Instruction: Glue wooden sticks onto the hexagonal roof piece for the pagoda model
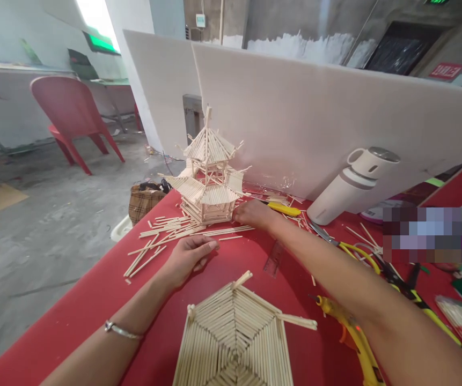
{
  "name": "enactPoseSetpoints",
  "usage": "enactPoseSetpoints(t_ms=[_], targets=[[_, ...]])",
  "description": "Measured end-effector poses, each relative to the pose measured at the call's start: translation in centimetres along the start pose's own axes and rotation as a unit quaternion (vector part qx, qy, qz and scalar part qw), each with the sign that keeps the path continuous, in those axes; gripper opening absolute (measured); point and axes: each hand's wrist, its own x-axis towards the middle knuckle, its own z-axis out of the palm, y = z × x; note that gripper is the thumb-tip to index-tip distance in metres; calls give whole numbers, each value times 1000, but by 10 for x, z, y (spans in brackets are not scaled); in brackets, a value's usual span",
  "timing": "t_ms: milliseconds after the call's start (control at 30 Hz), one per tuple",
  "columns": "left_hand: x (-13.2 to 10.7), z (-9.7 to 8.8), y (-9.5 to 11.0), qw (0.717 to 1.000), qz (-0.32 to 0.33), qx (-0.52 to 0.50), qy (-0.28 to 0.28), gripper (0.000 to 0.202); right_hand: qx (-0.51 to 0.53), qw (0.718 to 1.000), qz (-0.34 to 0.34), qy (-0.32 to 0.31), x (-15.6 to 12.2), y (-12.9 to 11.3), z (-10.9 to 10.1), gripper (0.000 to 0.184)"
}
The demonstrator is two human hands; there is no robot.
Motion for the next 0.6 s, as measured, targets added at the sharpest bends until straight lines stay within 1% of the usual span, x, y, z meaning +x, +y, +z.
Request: enactPoseSetpoints(t_ms=[100,167,267,333,400,433,533,600], targets=[[1,-1,-2,1000,1,0,-3,33,-30,999,-26,10,-3,3,2,26],[1,-2,-4,1000,1,-1,-3,32,-43,999,-26,17,-7,5,2,24],[2,-2,-5,1000,3,-10,3,31,-45,998,-3,40,-16,5,0,22],[2,-1,-4,1000,9,-18,6,32,-36,996,34,72,-24,0,-3,23],[1,1,-2,1000,17,-21,8,35,-21,992,55,108,-32,-11,-10,27],[0,3,0,1000,21,-18,7,37,-14,991,48,123,-35,-18,-14,28],[-2,9,3,999,37,9,-2,42,23,986,-21,164,-37,-47,-26,29],[-3,12,4,997,53,54,-11,43,50,981,-47,182,-31,-66,-30,30]])
